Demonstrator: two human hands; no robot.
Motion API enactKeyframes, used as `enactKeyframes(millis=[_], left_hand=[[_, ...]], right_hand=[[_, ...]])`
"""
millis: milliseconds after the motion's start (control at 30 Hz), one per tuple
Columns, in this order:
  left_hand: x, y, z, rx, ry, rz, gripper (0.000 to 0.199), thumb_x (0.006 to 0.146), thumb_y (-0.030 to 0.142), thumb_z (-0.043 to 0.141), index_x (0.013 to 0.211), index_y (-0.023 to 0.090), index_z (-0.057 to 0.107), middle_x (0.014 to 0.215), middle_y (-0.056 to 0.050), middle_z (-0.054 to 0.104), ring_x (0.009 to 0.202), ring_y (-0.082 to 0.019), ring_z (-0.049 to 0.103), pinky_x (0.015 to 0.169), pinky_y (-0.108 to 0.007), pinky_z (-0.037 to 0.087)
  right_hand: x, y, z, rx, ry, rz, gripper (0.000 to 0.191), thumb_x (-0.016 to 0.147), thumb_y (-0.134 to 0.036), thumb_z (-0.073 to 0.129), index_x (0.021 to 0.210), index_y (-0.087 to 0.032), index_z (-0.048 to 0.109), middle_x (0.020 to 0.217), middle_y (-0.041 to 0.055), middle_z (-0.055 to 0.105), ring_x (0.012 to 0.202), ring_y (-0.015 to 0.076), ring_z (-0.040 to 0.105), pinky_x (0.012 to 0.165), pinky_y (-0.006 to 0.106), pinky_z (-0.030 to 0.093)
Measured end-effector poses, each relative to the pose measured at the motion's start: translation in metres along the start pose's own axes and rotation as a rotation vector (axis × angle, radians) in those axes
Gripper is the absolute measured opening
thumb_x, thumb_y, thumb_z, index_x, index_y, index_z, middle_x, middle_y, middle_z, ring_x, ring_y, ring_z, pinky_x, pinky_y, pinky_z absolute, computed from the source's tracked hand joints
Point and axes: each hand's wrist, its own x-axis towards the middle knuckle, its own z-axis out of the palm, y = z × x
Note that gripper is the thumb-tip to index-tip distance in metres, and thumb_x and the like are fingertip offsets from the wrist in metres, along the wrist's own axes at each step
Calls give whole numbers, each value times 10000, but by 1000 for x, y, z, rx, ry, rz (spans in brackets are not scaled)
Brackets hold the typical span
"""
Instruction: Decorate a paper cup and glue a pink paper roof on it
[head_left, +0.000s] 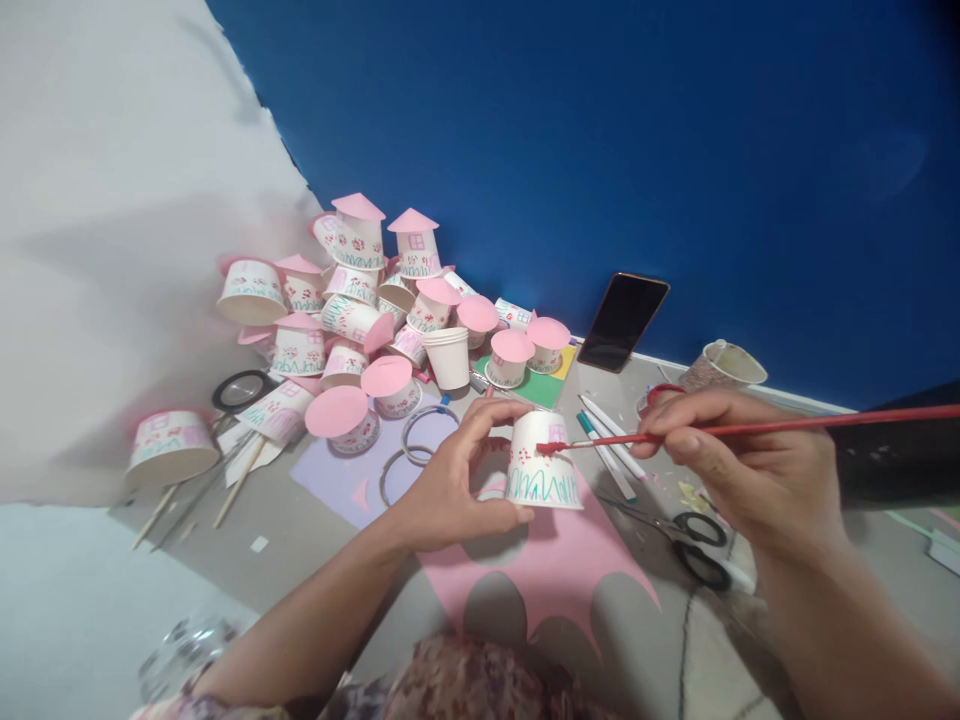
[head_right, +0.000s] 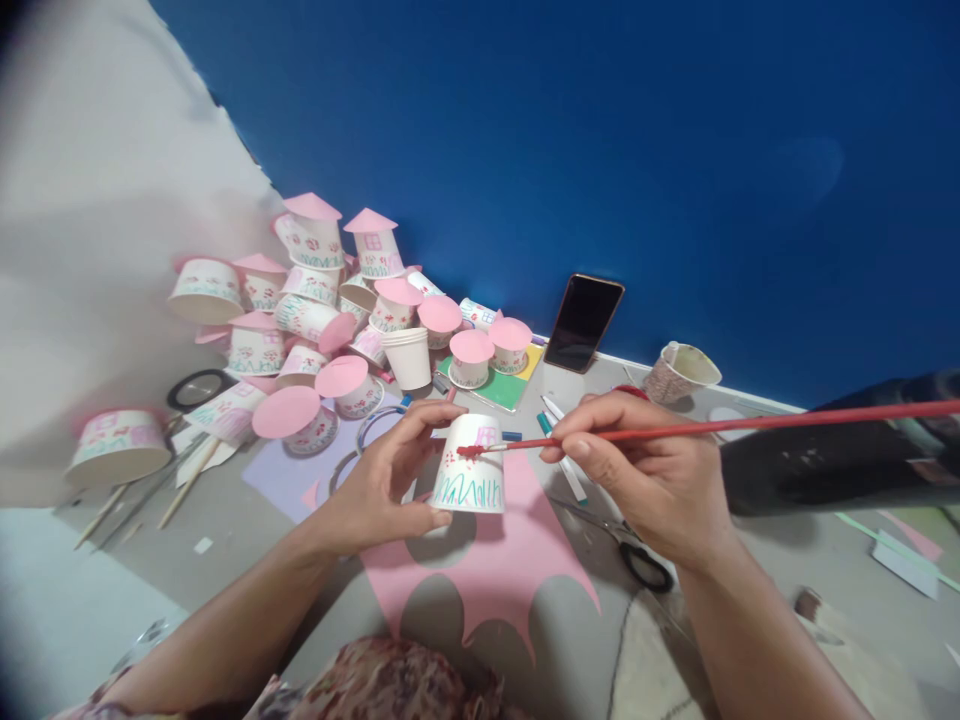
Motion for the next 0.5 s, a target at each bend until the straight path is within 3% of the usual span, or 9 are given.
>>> enactKeyframes(millis=[500], left_hand=[[0,2,-1,26,5,-28,783,675,213,858,1394,361,586,1444,-60,518,1385,-333,505,1162,-480,458]], right_hand=[[2,-6,-2,-30,0,-6,61,930,-212,762,913,-246,808,754,35,778,687,205,706,542,294,536]])
